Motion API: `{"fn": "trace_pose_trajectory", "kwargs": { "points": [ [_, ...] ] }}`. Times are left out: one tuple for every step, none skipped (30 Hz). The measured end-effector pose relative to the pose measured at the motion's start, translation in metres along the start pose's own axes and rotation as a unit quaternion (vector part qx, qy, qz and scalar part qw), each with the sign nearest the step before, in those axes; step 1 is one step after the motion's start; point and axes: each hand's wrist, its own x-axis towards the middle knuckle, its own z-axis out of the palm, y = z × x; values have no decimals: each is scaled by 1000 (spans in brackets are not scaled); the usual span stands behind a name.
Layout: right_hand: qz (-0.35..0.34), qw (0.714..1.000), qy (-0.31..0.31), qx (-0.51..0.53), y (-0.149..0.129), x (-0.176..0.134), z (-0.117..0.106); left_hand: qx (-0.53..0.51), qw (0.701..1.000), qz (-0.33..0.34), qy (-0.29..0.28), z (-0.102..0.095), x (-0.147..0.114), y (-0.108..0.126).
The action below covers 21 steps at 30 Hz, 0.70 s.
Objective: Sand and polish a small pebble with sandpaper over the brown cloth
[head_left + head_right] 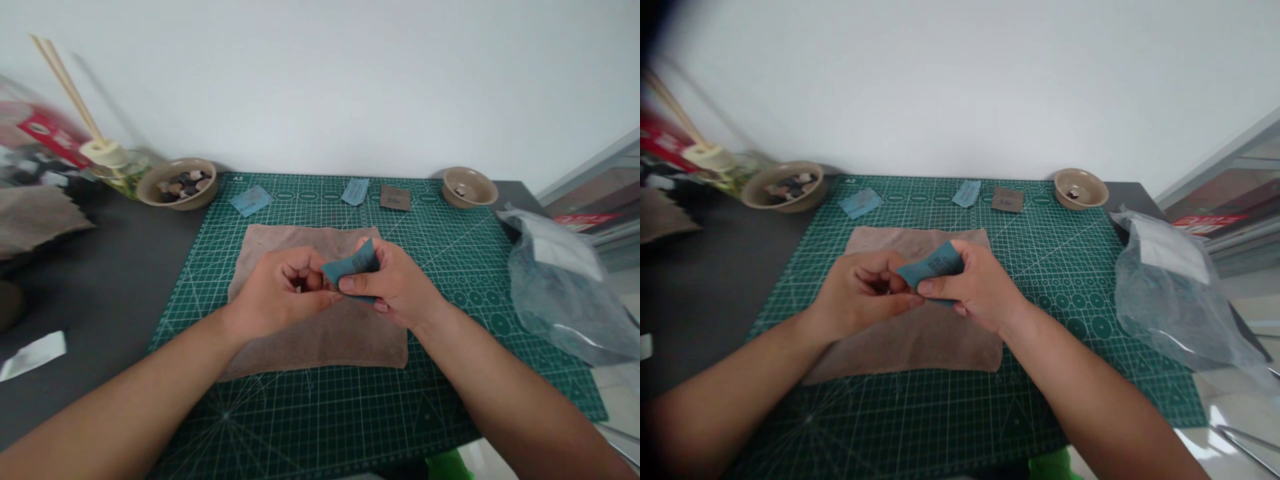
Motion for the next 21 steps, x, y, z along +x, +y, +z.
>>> {"fn": "trace_pose_trajectory", "kwargs": {
  "points": [
    [11,1000,7,23,1,1,2,-8,1000,3,-4,0,1,0],
    [16,999,20,34,3,1,3,-3,1000,8,-8,-1,2,0],
    [15,999,37,26,5,2,4,15,1000,11,-12,-1,2,0],
    [8,998,56,0,7,3,5,38,999,12,-13,0,3,0],
    [-4,997,70,-39,9,4,5,63,998,10,-12,0,4,0],
    [-17,994,76,-81,9,4,4,80,997,4,-12,1,4,0],
    [-26,991,70,-113,8,4,3,86,996,-5,-12,1,4,0],
    [-31,990,56,-127,7,4,2,79,997,-14,-10,1,3,0],
    [-30,992,36,-117,5,3,0,58,998,-21,-7,0,3,-1],
    [-26,996,18,-87,3,3,-1,29,999,-28,-7,0,3,-1],
    [-20,999,3,-50,1,2,-2,-3,999,-33,-11,-1,3,-2],
    [-12,1000,-7,-14,1,2,-2,-34,999,-37,-18,-2,3,-2],
    [-2,1000,-10,13,1,3,-2,-56,997,-38,-29,-3,4,-2],
    [6,1000,-8,27,2,4,-2,-64,997,-35,-40,-3,4,-2],
    [10,1000,0,27,5,5,-1,-55,997,-28,-48,-3,5,-2],
    [10,1000,13,9,7,6,-1,-28,998,-18,-50,-3,6,-1],
    [5,999,29,-23,10,7,-1,7,999,-7,-48,-2,6,-1],
    [-4,997,41,-64,11,8,-1,43,998,0,-44,-1,6,0],
    [-13,994,46,-103,11,8,-1,72,997,2,-40,0,6,0],
    [-19,990,42,-133,11,8,-2,88,995,-3,-36,0,6,0],
    [-19,989,29,-146,8,8,-3,87,996,-10,-32,0,5,0]
  ]
}}
